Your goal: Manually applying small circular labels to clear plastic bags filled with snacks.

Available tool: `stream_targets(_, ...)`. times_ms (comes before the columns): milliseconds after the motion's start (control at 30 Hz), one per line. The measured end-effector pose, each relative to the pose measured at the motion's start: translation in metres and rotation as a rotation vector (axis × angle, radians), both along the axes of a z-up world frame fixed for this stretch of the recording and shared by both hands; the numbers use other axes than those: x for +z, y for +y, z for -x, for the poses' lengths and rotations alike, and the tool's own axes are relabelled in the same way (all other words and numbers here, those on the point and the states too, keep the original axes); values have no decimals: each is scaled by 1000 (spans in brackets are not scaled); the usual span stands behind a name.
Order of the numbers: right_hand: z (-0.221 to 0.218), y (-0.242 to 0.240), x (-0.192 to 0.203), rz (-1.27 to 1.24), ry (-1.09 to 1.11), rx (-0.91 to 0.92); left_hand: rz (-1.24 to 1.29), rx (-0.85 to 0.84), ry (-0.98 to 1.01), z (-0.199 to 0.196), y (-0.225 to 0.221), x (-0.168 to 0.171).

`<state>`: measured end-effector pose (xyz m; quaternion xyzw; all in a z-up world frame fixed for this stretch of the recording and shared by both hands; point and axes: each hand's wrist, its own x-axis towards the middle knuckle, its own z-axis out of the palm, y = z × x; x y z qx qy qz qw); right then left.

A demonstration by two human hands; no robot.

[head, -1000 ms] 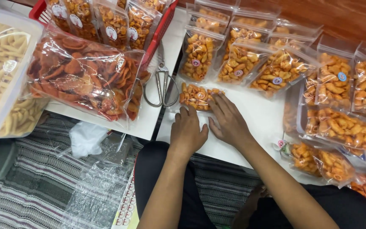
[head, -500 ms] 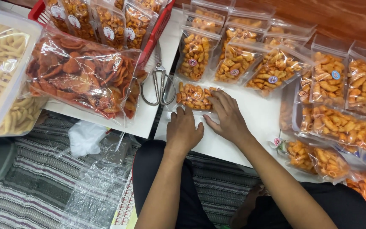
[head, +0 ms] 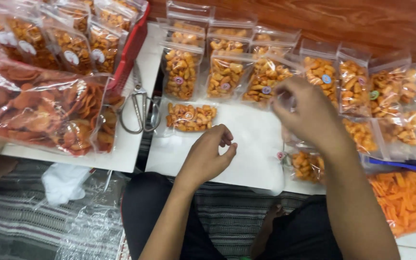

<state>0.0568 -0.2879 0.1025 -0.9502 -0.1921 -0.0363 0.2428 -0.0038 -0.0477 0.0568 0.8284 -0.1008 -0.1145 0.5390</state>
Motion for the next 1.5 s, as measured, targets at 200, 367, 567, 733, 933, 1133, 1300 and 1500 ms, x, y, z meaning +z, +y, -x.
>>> stream_targets(200,-31,-71,20,37,149,-546,244,14,69,-43,-99,-26)
stream_targets(367,-22,-80,-20,92,-14,-524,293,50,-48,-88,-155,-62)
stream_targets(567,-21,-60,-25,153,-9,-620,88,90,-18,-86,-158,-73)
stream_targets(733,-30,-71,-31,170,15,-626,25,90,92,-83,-145,-92)
stream_targets(933,-42,-91,-47,131,-3,-661,55,32,190,-85,-134,-86)
stream_targets(1133,-31,-83,-35,-55,-95,-660,72,19,255,-89,-129,-80)
stream_targets(1300,-18,-69,-15,-234,-119,-617,120,20,280,-88,-125,-71)
stream_targets(1500,-12,-82,-10,-323,-111,-586,133,21,293,-89,-122,-74)
